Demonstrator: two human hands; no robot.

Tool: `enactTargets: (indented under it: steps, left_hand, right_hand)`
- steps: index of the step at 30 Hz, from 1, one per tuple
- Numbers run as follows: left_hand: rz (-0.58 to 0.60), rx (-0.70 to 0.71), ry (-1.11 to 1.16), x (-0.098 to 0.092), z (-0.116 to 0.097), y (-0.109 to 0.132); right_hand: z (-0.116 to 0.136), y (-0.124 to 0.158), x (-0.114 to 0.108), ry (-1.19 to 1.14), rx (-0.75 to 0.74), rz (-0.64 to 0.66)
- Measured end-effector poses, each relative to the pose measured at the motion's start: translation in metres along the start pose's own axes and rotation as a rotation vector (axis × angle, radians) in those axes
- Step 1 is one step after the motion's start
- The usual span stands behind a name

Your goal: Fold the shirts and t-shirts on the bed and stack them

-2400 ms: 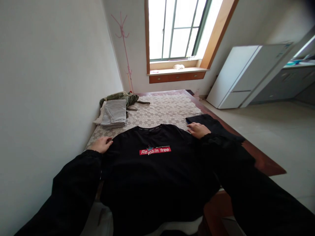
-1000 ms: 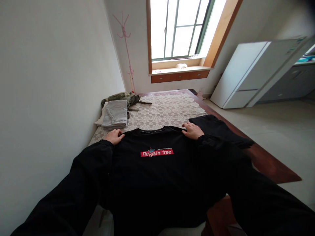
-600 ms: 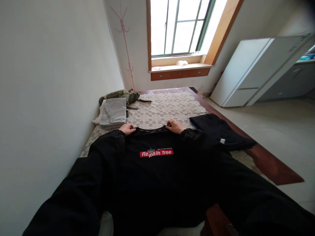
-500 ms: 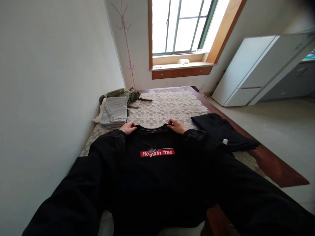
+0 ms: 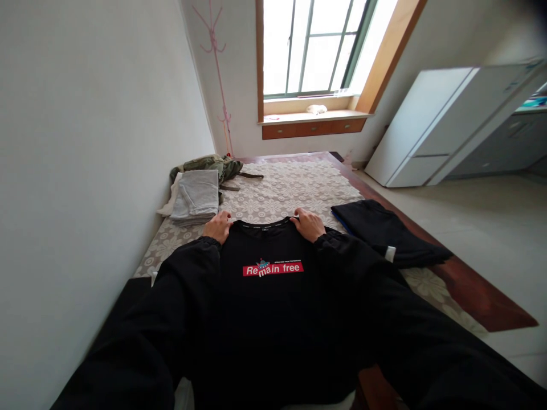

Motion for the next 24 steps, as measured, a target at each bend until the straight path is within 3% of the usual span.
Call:
enactTargets:
  steps: [4, 7, 10, 13, 24]
  left_hand:
    - [-0.008, 0.117, -0.03, 0.002, -0.034, 0.021]
    - [0.009, 0.158, -0.028, 0.015, -0.05, 0.053]
    - [0.042, 0.088, -0.067, 0.03, -0.042, 0.084]
    - [0.086, 0.037, -0.122, 0.037, -0.027, 0.1]
    - [0.127, 0.0, -0.178, 0.036, -0.024, 0.1]
  right_hand:
    - [0.018, 0.018, -0.019, 0.096, -0.099, -0.112]
    - [0.028, 0.046, -0.012, 0.095, -0.171, -0.099]
    - [0.017, 0.071, 0.013, 0.094, -0.128, 0.039]
    - [0.008, 0.084, 0.029, 0.109, -0.118, 0.108]
    - [0.013, 0.087, 0.03, 0.103, -0.136, 0.151]
Point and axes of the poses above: each hand's wrist, its own y-axis away from the middle knuckle, its own x-axis out of the palm, z = x × y, the point moved 10 cm from there along -y, towards the middle knuckle, and after that the axes turned 11 degrees about y, right-handed, at the moved point
